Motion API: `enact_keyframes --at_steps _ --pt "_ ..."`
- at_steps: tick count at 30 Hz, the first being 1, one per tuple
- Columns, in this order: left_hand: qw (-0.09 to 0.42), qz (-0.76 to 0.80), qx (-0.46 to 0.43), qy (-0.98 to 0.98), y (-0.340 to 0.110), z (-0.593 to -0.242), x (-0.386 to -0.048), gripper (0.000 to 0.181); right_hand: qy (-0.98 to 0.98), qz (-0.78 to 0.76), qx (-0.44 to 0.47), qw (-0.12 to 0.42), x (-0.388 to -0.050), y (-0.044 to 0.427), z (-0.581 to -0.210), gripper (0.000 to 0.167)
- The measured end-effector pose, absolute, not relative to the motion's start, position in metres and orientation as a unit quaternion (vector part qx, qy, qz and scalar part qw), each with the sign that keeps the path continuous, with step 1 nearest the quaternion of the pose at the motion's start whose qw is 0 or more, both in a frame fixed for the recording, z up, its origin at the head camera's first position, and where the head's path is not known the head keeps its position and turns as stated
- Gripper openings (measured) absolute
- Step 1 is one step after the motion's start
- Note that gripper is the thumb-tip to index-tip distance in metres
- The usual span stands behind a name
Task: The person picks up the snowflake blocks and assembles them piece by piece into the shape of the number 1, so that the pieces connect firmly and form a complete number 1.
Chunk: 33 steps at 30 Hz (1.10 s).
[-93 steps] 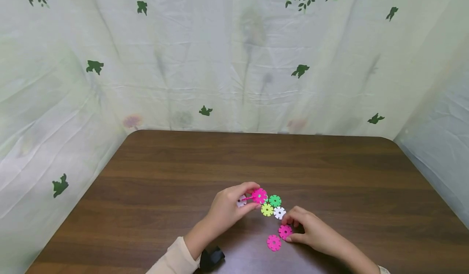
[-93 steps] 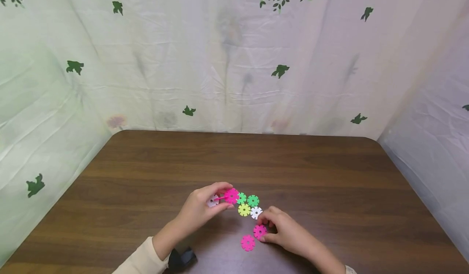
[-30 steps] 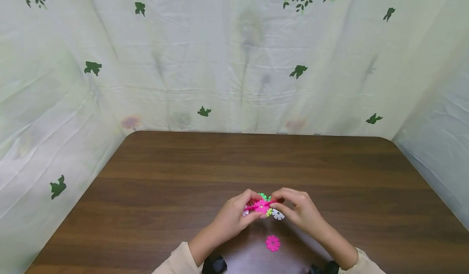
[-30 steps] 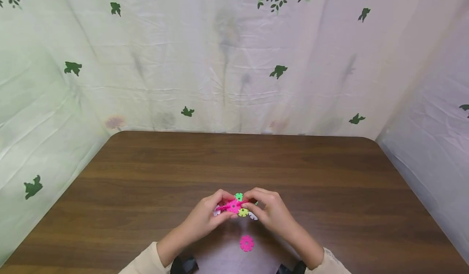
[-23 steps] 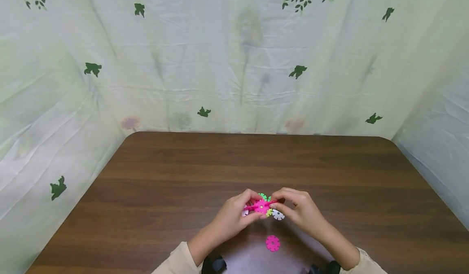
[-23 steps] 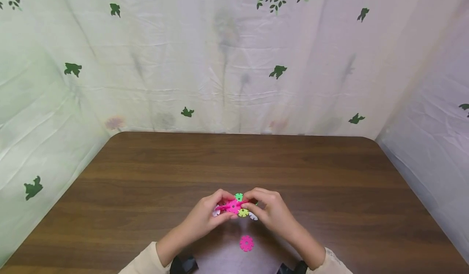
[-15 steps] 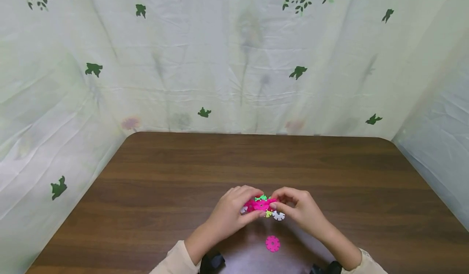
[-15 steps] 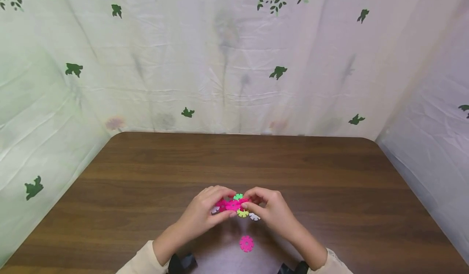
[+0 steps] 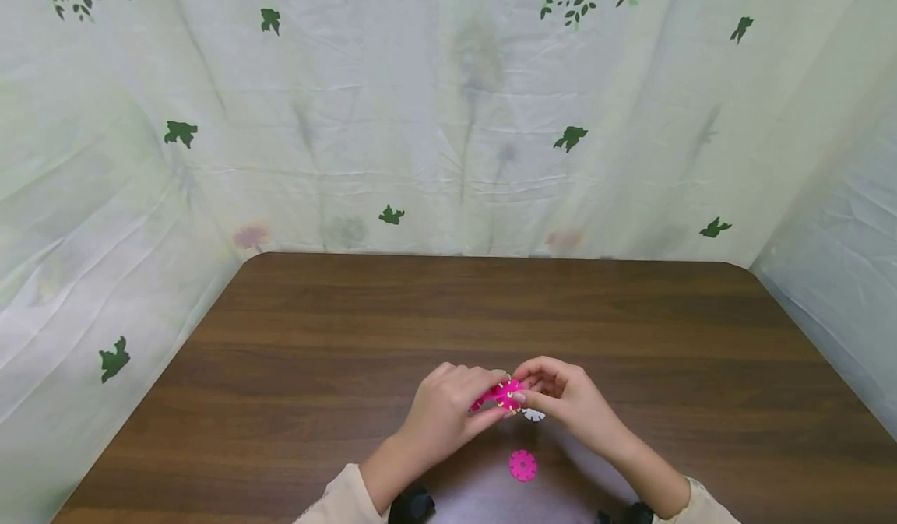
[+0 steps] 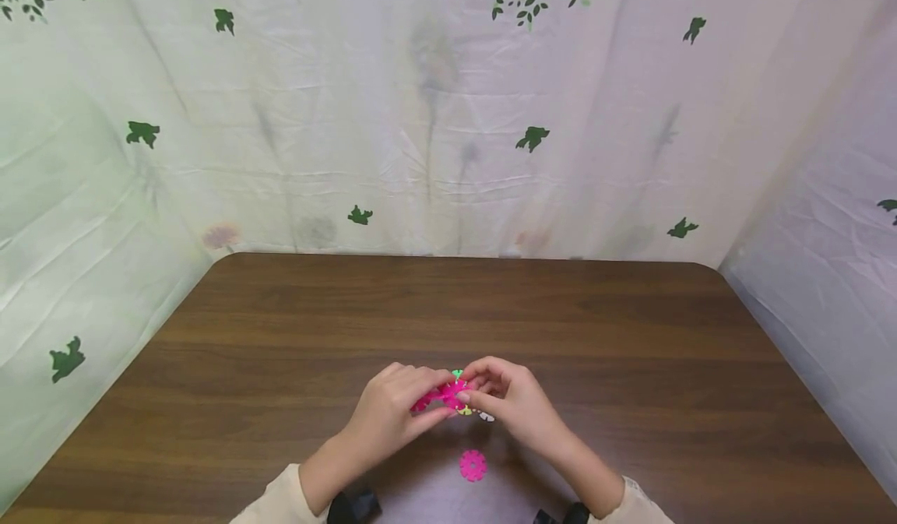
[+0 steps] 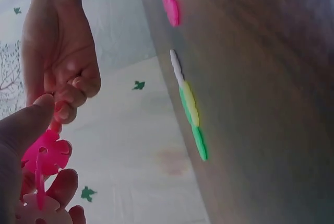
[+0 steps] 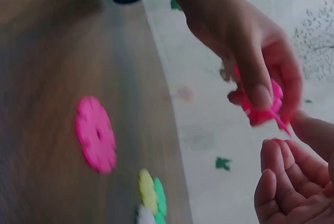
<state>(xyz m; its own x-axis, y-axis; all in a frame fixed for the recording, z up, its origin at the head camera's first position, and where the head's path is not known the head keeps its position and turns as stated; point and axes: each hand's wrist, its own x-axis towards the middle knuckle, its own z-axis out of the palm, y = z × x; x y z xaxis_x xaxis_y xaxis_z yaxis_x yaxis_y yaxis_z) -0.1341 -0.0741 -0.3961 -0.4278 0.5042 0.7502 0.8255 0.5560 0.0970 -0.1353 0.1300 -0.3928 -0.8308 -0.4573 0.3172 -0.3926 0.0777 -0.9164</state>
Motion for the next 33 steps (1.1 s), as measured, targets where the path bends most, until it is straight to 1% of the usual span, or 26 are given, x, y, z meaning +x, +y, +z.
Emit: enact_keyframes --at_steps 4,8,10,16,19,23,29,33 --pt "0.347 -0.240 -0.397 -0.815 -0.080 -0.394 -0.140 0.035 0.763 -0.577 -0.290 -0.017 -0.141 0.139 -0.394 0.022" --pt "0.334 -0.247 -0.375 -0.829 -0.084 -0.391 -0.143 0.038 0.800 -0.531 -0.278 -0.036 -0.145 0.150 -0.404 0.025" --pt "0.327 -0.254 -0.366 -0.833 -0.086 -0.390 -0.143 0.039 0.816 -0.510 -0.270 -0.032 -0.148 0.155 -0.411 0.027" --pt "0.308 -0.272 -0.347 -0.843 -0.089 -0.389 -0.144 0.041 0.845 -0.470 -0.256 0.004 -0.154 0.161 -0.435 0.029" --pt "0.302 -0.280 -0.343 -0.844 -0.090 -0.389 -0.144 0.042 0.864 -0.432 -0.259 -0.004 -0.156 0.160 -0.442 0.029" --pt "0.295 -0.286 -0.339 -0.846 -0.091 -0.389 -0.144 0.042 0.888 -0.383 -0.253 -0.019 -0.155 0.157 -0.445 0.026" --pt "0.269 -0.304 -0.333 -0.851 -0.089 -0.389 -0.143 0.040 0.897 -0.374 -0.237 0.006 -0.153 0.155 -0.440 0.023" --pt "0.262 -0.310 -0.330 -0.852 -0.088 -0.390 -0.143 0.041 0.900 -0.361 -0.244 0.005 -0.152 0.154 -0.437 0.022"
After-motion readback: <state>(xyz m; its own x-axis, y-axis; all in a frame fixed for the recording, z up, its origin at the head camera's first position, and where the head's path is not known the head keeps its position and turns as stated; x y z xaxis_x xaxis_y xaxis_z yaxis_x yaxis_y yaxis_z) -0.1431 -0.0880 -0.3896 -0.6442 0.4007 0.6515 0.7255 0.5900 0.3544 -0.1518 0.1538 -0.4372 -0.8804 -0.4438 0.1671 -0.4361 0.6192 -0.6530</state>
